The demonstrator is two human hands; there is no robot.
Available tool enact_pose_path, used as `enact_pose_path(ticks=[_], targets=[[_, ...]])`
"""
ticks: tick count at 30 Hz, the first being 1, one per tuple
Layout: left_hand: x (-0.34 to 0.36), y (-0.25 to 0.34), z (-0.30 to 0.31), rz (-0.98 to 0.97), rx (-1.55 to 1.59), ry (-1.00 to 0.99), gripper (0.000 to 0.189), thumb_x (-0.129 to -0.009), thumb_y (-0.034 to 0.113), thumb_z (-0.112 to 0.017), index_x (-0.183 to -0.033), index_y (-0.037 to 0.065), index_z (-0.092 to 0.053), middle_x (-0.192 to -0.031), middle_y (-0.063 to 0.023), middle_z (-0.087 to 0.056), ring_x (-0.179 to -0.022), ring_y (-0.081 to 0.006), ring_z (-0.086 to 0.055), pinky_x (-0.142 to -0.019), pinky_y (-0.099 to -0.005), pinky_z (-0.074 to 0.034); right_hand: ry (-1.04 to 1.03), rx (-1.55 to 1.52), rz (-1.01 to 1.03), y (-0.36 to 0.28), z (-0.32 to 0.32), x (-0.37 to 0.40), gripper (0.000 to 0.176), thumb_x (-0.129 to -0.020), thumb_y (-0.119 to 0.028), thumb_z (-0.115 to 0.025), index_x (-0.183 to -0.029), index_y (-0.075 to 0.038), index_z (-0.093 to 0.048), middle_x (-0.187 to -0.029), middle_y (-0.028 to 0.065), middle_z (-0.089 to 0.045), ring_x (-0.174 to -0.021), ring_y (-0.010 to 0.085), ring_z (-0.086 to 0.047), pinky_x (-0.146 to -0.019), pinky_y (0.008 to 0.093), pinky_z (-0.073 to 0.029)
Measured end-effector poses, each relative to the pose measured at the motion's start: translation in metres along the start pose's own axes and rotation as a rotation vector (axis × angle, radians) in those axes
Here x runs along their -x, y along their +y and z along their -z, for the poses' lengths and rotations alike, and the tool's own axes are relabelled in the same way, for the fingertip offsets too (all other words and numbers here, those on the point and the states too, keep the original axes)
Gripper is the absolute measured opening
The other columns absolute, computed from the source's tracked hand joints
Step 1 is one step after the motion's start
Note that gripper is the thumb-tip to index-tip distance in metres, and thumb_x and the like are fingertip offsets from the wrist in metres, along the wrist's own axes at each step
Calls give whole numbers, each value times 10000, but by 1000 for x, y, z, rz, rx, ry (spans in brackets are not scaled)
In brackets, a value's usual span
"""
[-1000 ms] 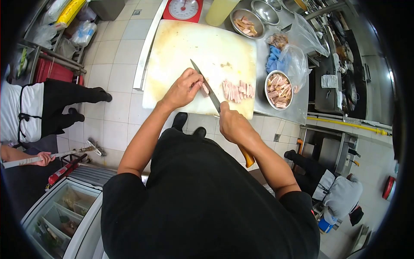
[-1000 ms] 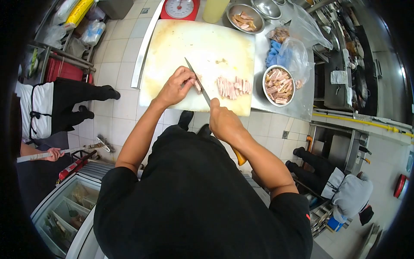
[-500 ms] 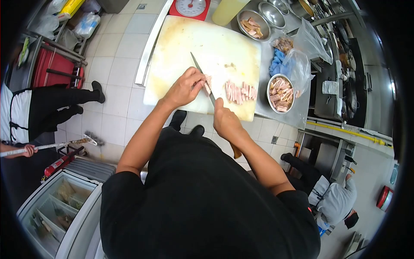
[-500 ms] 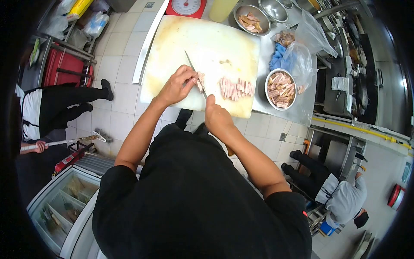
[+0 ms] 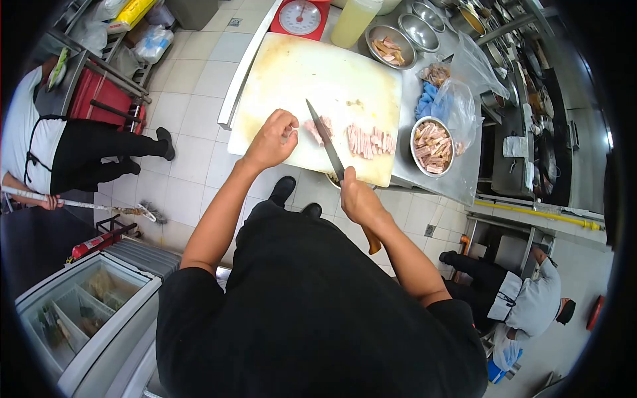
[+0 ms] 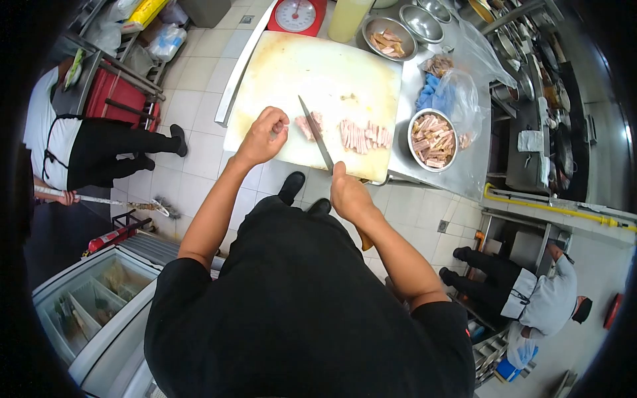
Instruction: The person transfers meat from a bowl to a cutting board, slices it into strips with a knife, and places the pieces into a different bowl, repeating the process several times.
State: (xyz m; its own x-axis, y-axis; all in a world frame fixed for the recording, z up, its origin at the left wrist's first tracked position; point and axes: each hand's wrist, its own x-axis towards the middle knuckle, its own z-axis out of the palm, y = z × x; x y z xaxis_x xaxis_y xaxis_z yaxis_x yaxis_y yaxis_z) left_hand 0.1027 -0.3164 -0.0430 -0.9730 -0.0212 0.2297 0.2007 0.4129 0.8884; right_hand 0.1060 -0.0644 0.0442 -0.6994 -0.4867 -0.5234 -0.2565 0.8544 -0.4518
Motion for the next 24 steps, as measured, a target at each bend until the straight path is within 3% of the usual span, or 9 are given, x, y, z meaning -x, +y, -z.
enact_pose_path(ticks=[3, 6, 8, 10, 11, 16, 18, 22, 24], targets=[[-2, 18, 0, -90, -145, 10, 272, -852, 133, -689, -1088, 40, -591, -1096, -112, -561, -1007, -295, -551, -858, -375, -498, -103, -202, -49, 3, 17, -2, 227, -1034, -165, -390, -1025, 62, -391, -704, 320, -615, -490, 395, -612, -495, 480, -518], [-7, 37, -11, -139, -259, 15, 293, -823, 174, -708, -1075, 55, -616, -1165, -105, -555, -1089, -333, -500, -926, -405, -473, -119, -90, -41, 8, 26, 4, 184, -1015, -118, -383, -1032, 65, -395, -723, 330, -617, -518, 407, -624, -500, 485, -519], [-9, 45, -16, -55, -281, -82, 287, -828, 196, -723, -1068, 64, -638, -1202, -115, -553, -1135, -325, -506, -981, -407, -441, -139, -93, -58, 7, 26, 11, 149, -969, -46, -384, -1045, 80, -401, -764, 348, -624, -571, 415, -648, -508, 487, -522], [-6, 41, -21, -37, -310, -55, 293, -807, 190, -723, -1059, 63, -643, -1205, -115, -553, -1122, -335, -505, -970, -414, -450, -116, 38, -42, 14, 17, 17, 165, -914, 12, -378, -1048, 103, -412, -809, 372, -627, -664, 452, -667, -576, 512, -534], [-4, 38, -23, -19, -330, -33, 300, -786, 184, -723, -1050, 63, -648, -1209, -115, -553, -1110, -344, -503, -959, -420, -459, -83, 50, 6, 23, 12, 20, 185, -898, 23, -380, -1050, 119, -428, -839, 394, -624, -735, 498, -663, -690, 541, -531], [23, 28, -8, -53, -431, -9, 376, -759, 186, -744, -1091, 50, -632, -1235, -129, -557, -1155, -366, -493, -991, -435, -451, -23, 18, 52, 45, -1, 29, 166, -932, -26, -408, -1039, 94, -450, -868, 407, -623, -814, 533, -648, -804, 564, -499], [25, 30, -6, -84, -421, 3, 423, -746, 185, -757, -1121, 45, -621, -1239, -136, -561, -1165, -373, -491, -1000, -442, -449, -21, -58, 67, 49, -1, 30, 220, -1018, -146, -407, -1035, 73, -402, -707, 288, -624, -489, 361, -610, -489, 469, -493], [7, 28, -15, -103, -404, -66, 532, -740, 179, -782, -1208, 41, -573, -1267, -158, -558, -1191, -361, -491, -1025, -434, -435, 73, -48, 114, 55, -8, 27, 186, -1015, -151, -419, -1049, 32, -412, -691, 277, -615, -459, 339, -593, -473, 458, -485], [3, 24, -19, -64, -390, -129, 554, -742, 175, -787, -1231, 47, -561, -1285, -160, -555, -1199, -345, -498, -1028, -428, -431, 75, -59, 70, 53, -7, 29, 186, -1004, -151, -436, -1049, 30, -428, -707, 295, -615, -533, 398, -617, -548, 495, -498]])
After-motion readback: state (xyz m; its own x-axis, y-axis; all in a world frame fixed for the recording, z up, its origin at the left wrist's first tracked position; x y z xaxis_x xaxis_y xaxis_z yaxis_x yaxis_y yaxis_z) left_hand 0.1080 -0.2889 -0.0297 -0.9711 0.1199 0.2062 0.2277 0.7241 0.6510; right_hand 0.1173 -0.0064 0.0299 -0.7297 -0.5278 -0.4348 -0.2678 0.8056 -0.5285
